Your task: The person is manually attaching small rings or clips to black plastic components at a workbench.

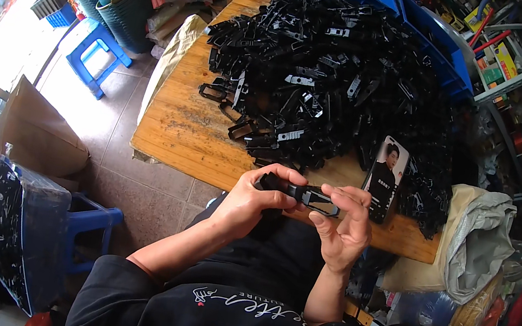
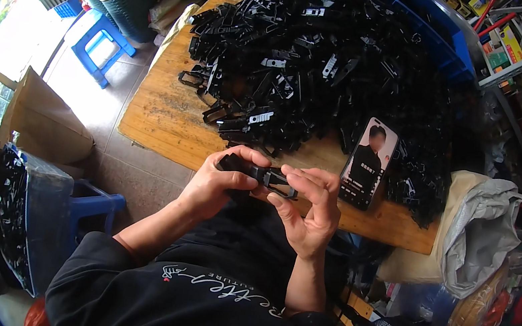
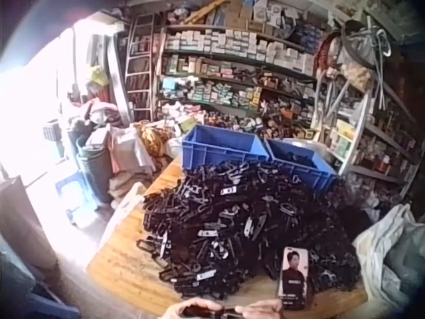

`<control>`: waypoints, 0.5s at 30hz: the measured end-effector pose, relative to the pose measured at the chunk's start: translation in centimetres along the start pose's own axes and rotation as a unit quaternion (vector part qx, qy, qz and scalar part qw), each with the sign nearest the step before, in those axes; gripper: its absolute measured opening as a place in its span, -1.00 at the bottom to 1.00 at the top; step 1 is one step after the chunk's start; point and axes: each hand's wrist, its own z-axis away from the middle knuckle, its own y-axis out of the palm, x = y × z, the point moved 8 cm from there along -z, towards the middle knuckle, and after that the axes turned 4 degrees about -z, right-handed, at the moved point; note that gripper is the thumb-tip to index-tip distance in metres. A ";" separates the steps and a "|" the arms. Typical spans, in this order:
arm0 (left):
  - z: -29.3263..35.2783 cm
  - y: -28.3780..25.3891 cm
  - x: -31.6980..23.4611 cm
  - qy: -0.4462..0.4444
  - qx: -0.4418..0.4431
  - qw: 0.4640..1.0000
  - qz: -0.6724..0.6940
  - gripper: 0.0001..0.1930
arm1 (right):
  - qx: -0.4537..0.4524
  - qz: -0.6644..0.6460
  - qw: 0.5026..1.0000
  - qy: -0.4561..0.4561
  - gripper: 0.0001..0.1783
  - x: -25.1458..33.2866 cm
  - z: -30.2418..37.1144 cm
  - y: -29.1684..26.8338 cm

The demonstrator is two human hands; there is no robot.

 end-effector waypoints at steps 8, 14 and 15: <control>0.2 0.1 -0.2 0.006 0.010 1.000 -0.003 -0.69 | 0.007 0.019 1.000 0.011 -0.59 -0.2 -0.3 -0.3; 0.3 0.3 -0.2 0.005 0.004 1.000 -0.025 -0.71 | 0.018 0.006 1.000 0.002 -0.59 -0.6 -0.1 -0.1; 0.3 0.3 -0.3 0.011 0.000 0.999 -0.032 -0.71 | 0.015 0.003 1.000 -0.004 -0.60 -0.6 0.0 -0.2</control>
